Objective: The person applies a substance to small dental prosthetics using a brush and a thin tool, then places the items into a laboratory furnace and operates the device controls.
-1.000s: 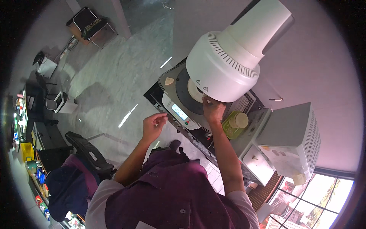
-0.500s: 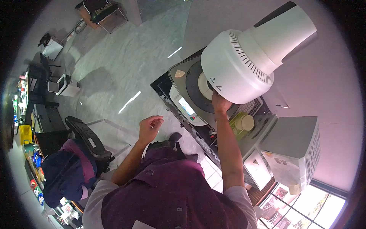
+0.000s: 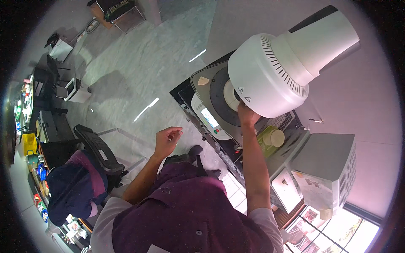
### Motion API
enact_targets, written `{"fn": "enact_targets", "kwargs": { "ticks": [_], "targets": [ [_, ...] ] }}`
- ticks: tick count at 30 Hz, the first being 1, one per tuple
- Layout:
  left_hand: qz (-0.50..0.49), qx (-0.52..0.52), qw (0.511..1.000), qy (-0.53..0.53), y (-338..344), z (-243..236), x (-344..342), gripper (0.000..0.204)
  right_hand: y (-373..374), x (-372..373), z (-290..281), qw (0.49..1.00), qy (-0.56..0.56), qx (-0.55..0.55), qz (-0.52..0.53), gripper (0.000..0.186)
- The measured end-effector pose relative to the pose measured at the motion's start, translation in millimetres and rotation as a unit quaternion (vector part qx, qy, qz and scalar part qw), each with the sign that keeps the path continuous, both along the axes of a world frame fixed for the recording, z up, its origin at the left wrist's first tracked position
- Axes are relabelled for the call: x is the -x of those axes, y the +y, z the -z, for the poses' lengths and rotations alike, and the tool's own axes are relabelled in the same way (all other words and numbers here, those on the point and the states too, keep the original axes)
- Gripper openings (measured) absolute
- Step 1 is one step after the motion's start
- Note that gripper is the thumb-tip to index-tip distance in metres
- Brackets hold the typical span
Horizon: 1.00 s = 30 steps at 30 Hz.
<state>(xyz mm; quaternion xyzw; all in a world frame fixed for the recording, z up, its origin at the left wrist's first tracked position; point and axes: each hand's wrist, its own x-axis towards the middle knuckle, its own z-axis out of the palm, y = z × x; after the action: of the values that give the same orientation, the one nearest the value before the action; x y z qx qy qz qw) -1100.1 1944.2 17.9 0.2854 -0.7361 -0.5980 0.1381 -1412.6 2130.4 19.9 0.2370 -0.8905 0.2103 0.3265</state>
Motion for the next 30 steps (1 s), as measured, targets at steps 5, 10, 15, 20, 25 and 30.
{"fn": "enact_targets", "kwargs": {
  "ticks": [5,10,15,20,25,30],
  "targets": [
    [0.085,0.019,0.996,-0.022,1.2,-4.6,7.6,0.019,11.5,-15.3,-18.4,0.999,0.011,0.031,0.002,0.036],
    [0.214,0.139,0.967,-0.009,21.6,36.5,18.8,0.040,27.0,-93.6,-46.3,0.985,-0.080,0.143,-0.049,0.007],
    [0.366,0.269,0.890,0.039,60.1,70.1,33.9,0.089,60.4,-182.5,-45.5,0.968,-0.134,0.140,-0.161,0.010],
    [0.398,0.331,0.855,-0.021,87.1,92.7,39.3,0.110,112.2,-225.2,-12.7,0.939,-0.295,0.135,-0.115,0.008],
    [0.382,0.336,0.858,-0.070,96.0,88.8,43.2,0.106,133.3,-251.0,-3.6,0.925,-0.342,0.159,-0.037,0.009],
    [0.387,0.328,0.855,-0.106,98.5,87.0,50.6,0.111,127.9,-250.9,-21.0,0.935,-0.311,0.168,-0.021,0.008]
  ]
}}
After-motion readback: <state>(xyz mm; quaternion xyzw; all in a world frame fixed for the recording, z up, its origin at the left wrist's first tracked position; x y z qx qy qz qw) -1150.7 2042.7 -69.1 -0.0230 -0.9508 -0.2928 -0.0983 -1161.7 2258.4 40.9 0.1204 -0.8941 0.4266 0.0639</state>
